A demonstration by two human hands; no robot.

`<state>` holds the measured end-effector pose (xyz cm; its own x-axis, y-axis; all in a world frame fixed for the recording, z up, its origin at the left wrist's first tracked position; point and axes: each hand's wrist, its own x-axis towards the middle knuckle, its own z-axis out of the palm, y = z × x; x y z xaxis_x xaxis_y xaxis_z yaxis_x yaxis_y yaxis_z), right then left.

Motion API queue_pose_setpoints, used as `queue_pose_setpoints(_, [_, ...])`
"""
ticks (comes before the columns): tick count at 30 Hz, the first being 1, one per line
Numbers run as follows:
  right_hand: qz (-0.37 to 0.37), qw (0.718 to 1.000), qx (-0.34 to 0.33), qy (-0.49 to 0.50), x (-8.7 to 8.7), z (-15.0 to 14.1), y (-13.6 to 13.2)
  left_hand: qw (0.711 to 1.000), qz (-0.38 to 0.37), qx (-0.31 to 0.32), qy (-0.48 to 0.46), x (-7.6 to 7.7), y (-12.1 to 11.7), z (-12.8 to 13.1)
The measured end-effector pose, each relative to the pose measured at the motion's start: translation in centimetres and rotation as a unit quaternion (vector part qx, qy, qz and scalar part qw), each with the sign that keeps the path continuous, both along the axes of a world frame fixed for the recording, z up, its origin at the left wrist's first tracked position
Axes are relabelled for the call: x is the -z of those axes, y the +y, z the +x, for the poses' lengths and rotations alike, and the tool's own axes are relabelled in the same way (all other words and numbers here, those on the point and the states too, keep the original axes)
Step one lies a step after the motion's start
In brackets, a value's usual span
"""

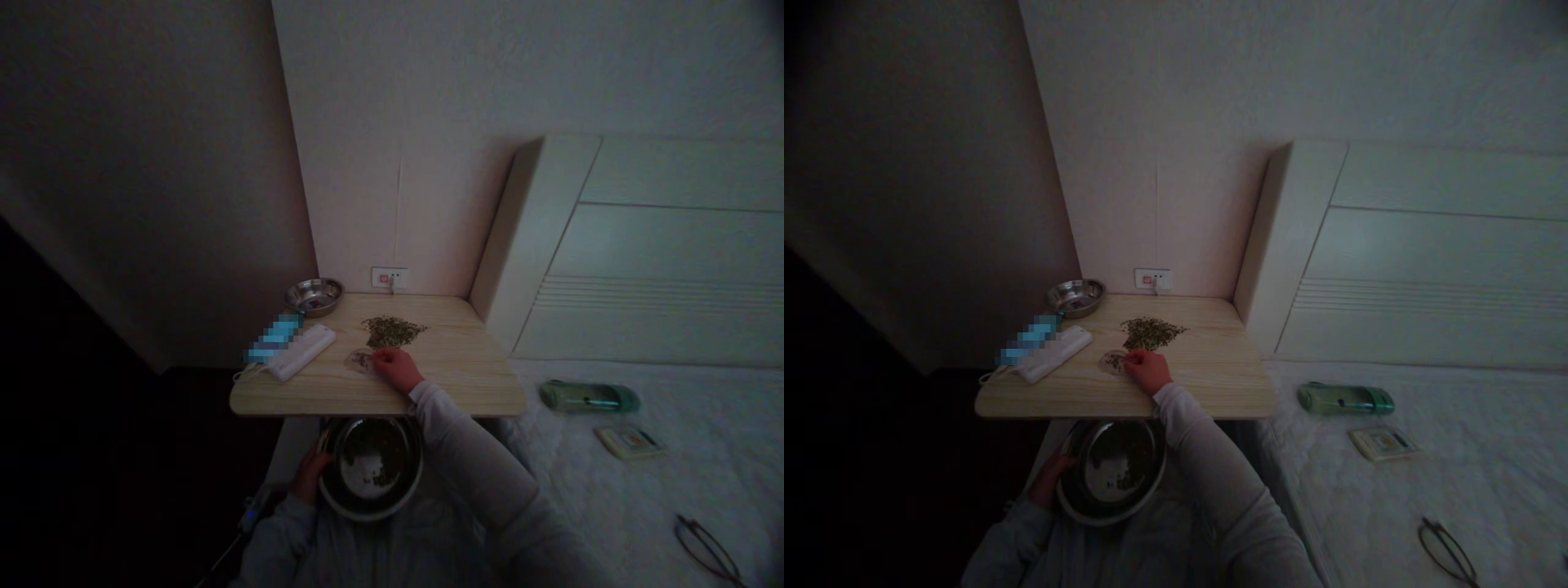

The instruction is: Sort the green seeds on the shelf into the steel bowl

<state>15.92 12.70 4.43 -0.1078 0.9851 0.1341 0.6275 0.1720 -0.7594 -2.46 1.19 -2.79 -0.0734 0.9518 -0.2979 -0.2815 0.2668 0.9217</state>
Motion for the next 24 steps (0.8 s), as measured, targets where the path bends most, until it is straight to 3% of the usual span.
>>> queue_pose_setpoints(7, [0.017,0.998,0.052,-0.032,-0.6,-0.8,0.2,0.999,-0.014,-0.033,-0.008,0.2,-0.1,0.2])
queue_pose_setpoints(13, [0.025,0.998,0.063,-0.020,-0.2,-0.3,0.7,0.999,-0.001,-0.038,0.010,0.3,-0.2,0.4])
queue_pose_setpoints(24, [0.040,0.995,0.086,-0.018,-0.4,1.3,0.8,0.999,-0.020,0.011,0.023,-0.2,-0.1,0.0])
